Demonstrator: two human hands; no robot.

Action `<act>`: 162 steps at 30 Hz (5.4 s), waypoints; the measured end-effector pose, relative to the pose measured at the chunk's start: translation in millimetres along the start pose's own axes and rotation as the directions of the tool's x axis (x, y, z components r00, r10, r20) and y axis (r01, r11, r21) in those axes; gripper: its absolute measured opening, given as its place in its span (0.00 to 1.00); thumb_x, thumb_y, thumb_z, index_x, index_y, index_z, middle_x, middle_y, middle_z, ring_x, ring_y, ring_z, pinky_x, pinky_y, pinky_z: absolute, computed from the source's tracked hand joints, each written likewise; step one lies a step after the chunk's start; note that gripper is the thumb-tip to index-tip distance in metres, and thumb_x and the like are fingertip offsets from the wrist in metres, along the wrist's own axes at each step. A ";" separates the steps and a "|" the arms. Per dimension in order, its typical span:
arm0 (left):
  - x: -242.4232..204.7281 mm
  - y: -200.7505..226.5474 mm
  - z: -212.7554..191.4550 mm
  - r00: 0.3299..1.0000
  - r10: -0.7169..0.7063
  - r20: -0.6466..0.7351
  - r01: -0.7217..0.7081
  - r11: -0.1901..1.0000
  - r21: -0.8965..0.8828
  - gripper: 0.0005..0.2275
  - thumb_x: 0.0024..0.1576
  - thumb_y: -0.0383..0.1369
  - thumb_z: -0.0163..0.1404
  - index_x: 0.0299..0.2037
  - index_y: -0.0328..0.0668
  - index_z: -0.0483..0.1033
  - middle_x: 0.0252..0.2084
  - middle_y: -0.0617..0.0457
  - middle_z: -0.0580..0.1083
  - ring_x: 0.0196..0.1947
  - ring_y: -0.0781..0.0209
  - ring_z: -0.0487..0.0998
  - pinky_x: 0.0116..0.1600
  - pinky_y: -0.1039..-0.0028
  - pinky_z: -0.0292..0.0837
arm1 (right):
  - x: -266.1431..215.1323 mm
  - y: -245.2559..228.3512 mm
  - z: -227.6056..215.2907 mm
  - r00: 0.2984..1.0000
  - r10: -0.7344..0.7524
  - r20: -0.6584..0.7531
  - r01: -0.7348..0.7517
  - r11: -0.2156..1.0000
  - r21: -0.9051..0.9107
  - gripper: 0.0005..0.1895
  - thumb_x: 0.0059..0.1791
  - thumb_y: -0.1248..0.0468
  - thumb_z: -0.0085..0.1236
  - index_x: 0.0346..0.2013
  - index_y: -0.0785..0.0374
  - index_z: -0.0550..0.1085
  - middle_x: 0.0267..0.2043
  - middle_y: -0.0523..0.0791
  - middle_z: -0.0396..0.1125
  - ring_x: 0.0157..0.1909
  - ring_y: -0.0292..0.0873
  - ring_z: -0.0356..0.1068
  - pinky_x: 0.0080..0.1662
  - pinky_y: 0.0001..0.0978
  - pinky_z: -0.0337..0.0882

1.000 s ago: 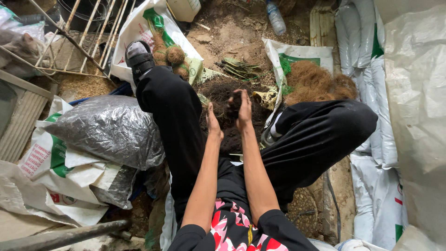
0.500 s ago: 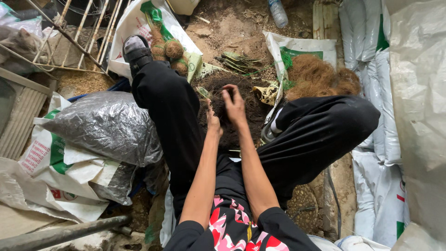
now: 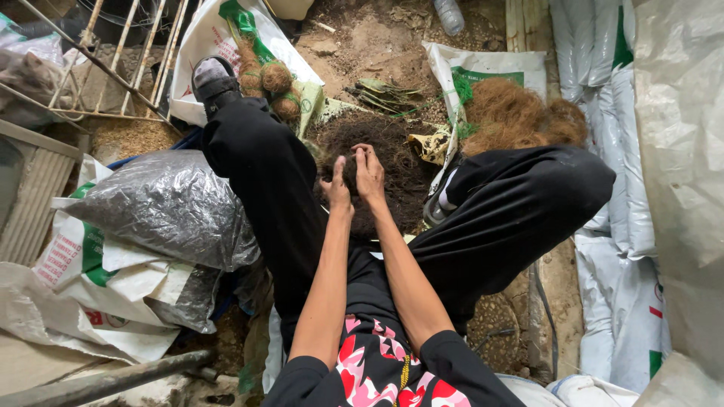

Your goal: The person sits on the floor and wraps small plants with soil in coconut coir. They repeatedly pick up a plant, cover its roots with soil, and then wrap the soil ball in a piece of coconut coir.

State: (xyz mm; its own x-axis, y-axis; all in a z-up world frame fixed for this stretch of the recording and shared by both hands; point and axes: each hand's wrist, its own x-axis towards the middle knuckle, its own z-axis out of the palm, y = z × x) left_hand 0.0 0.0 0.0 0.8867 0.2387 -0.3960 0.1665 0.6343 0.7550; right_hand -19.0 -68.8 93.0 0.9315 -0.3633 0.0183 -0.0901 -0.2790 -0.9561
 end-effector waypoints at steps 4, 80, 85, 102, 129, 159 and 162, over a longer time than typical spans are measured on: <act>8.6 -6.2 -6.0 0.999 -0.008 -0.044 0.012 0.996 0.093 0.34 0.61 0.52 0.51 0.68 0.33 0.58 0.68 0.45 0.64 0.65 0.57 0.67 0.66 0.69 0.64 | 2.2 28.4 8.2 0.998 0.040 0.057 -0.051 0.977 0.206 0.27 0.59 0.44 0.33 0.52 0.58 0.75 0.49 0.46 0.74 0.54 0.43 0.72 0.56 0.33 0.68; -10.7 38.4 -15.0 0.998 0.002 -0.065 0.019 0.944 0.330 0.51 0.48 0.47 0.63 0.77 0.39 0.43 0.79 0.41 0.44 0.77 0.48 0.46 0.74 0.57 0.47 | -32.1 132.1 43.5 0.701 0.634 0.327 -0.185 0.604 -0.775 0.56 0.43 0.37 0.66 0.76 0.34 0.42 0.82 0.48 0.16 0.78 0.69 0.13 0.66 0.83 0.37; -5.6 41.6 -17.4 0.993 0.084 -0.088 -0.045 0.927 0.372 0.47 0.52 0.56 0.58 0.75 0.33 0.51 0.77 0.39 0.53 0.76 0.48 0.53 0.74 0.58 0.49 | -33.6 129.6 53.1 0.583 0.666 0.466 0.094 0.514 -0.853 0.51 0.45 0.45 0.63 0.76 0.25 0.43 0.83 0.46 0.22 0.80 0.68 0.21 0.67 0.80 0.45; -13.7 30.0 -5.4 0.999 0.028 0.029 -0.040 0.842 0.538 0.40 0.52 0.49 0.61 0.70 0.35 0.59 0.70 0.40 0.61 0.68 0.50 0.63 0.67 0.60 0.61 | 18.1 73.6 -5.9 0.920 0.315 -0.232 -0.203 0.892 0.404 0.13 0.59 0.57 0.47 0.53 0.60 0.72 0.30 0.41 0.66 0.29 0.36 0.66 0.29 0.29 0.66; -21.7 36.8 0.7 0.986 0.042 0.161 -0.068 0.985 0.159 0.20 0.56 0.42 0.60 0.49 0.31 0.77 0.44 0.49 0.79 0.41 0.61 0.80 0.46 0.72 0.77 | -10.3 34.3 20.2 0.983 -0.154 0.103 0.145 0.985 0.094 0.22 0.60 0.58 0.37 0.68 0.57 0.66 0.67 0.51 0.66 0.66 0.50 0.69 0.65 0.39 0.68; -5.0 22.9 -10.4 0.983 -0.018 0.184 -0.016 0.983 0.180 0.17 0.65 0.42 0.43 0.52 0.37 0.77 0.44 0.53 0.78 0.42 0.64 0.78 0.47 0.72 0.73 | 2.5 76.6 30.8 0.988 0.100 0.119 -0.133 0.940 0.315 0.21 0.59 0.57 0.40 0.60 0.61 0.75 0.52 0.46 0.74 0.53 0.41 0.72 0.54 0.33 0.70; -14.8 29.9 -8.0 0.981 0.007 0.192 -0.069 0.946 0.316 0.19 0.60 0.43 0.55 0.52 0.35 0.76 0.45 0.53 0.78 0.42 0.63 0.78 0.48 0.71 0.74 | 10.9 93.9 33.4 0.988 0.125 0.093 -0.151 0.912 0.381 0.21 0.59 0.59 0.39 0.60 0.60 0.76 0.54 0.47 0.73 0.53 0.43 0.70 0.55 0.37 0.69</act>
State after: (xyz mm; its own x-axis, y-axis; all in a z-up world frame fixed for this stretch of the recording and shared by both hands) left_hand -11.6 21.3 24.2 0.9543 0.0970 -0.2828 0.2330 0.3516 0.9067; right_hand -5.5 -69.3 -6.3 0.9416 -0.3113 -0.1284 -0.0885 0.1389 -0.9863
